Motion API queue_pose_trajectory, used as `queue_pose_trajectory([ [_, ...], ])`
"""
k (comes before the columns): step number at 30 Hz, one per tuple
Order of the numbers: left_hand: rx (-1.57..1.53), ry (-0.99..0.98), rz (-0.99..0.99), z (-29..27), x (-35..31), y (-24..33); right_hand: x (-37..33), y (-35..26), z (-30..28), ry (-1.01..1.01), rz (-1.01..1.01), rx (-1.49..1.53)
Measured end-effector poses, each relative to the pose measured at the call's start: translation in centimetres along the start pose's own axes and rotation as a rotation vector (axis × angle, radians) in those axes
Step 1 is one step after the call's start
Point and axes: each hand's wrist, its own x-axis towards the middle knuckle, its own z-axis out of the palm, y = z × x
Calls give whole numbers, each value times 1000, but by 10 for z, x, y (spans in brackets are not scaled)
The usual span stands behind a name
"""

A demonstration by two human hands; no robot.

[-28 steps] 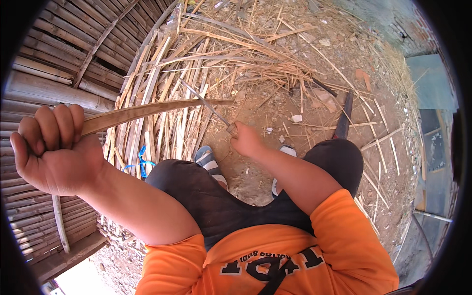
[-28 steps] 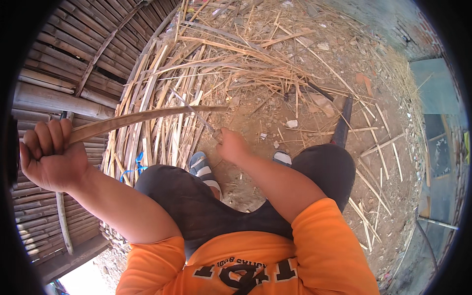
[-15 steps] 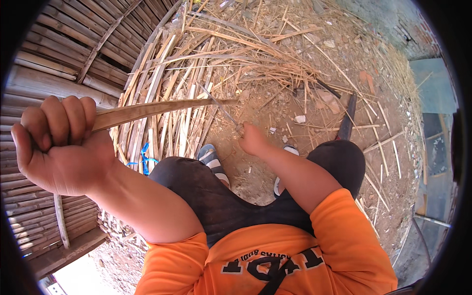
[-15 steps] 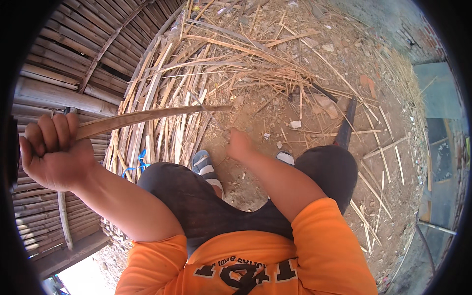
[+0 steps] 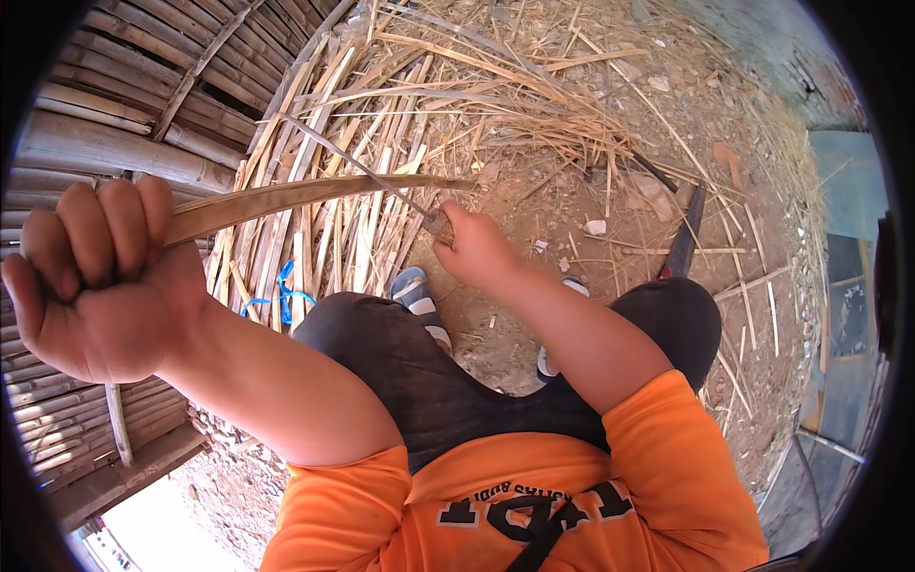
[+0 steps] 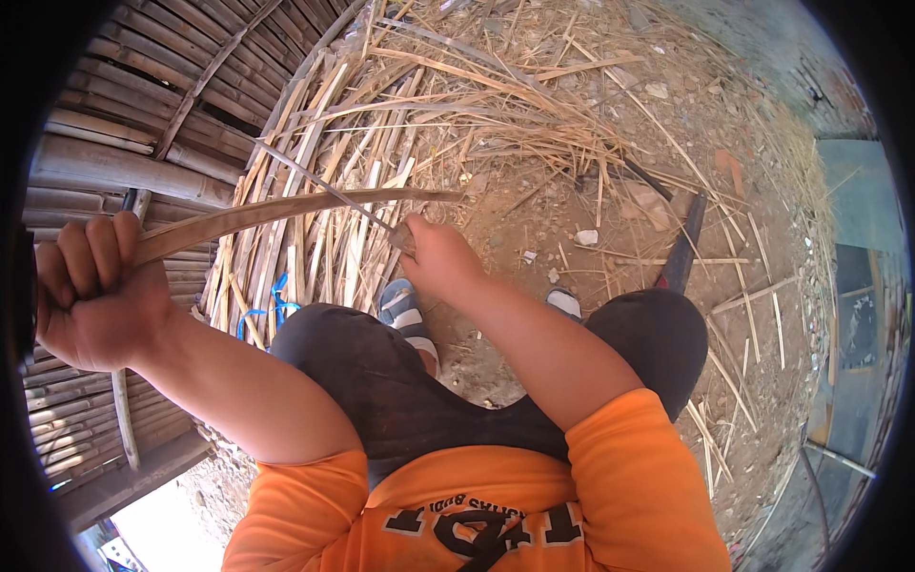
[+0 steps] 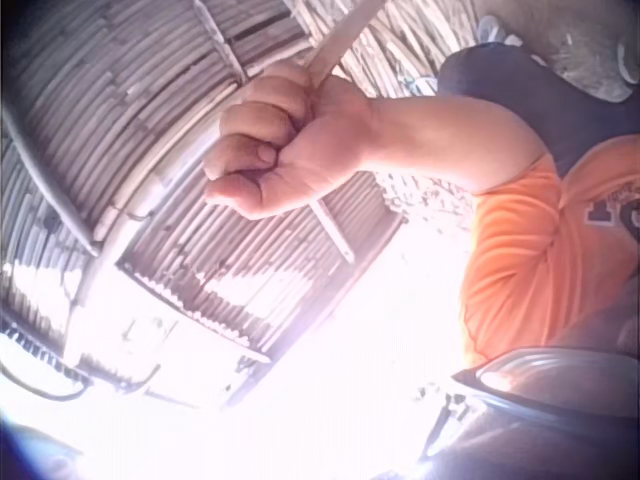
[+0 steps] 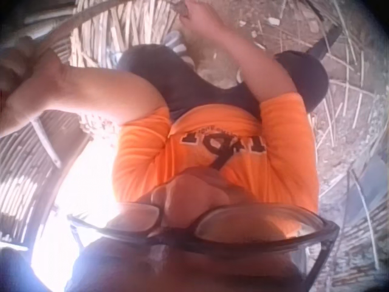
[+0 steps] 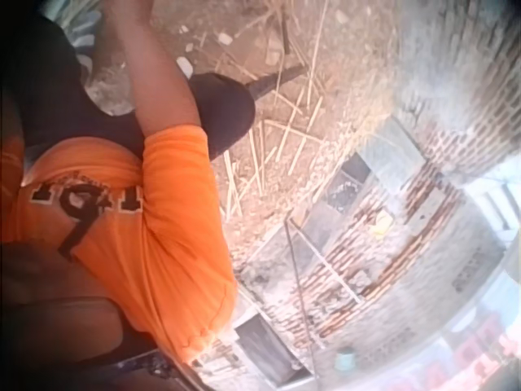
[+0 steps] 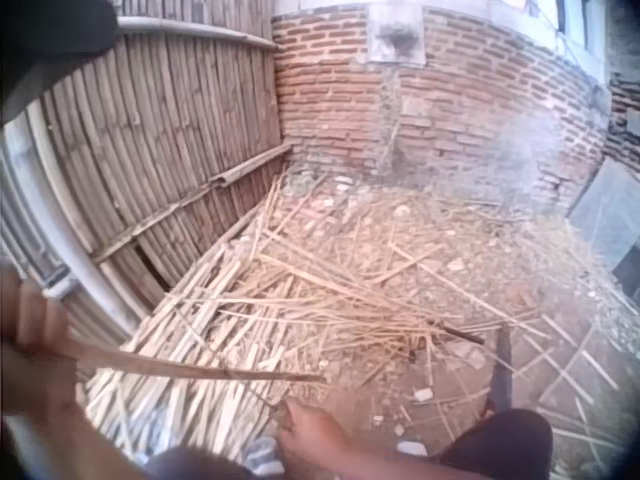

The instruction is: The person shaves a strip of bamboo using a knife, working the blade along the length of the wood to smooth and thin it while sitting among wood debris.

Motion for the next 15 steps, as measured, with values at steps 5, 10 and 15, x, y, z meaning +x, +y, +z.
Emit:
queue_pose_trajectory([
  [5, -37, -52, -1, -46, 8, 8, 2, 81, 21, -60, 282, -225],
  [10, 79, 42, 52, -26, 3, 7, 9, 42, 1, -8, 149, -138],
  [15, -77, -106, -31, -34, 4, 7, 4, 39, 16, -7, 88, -90],
])
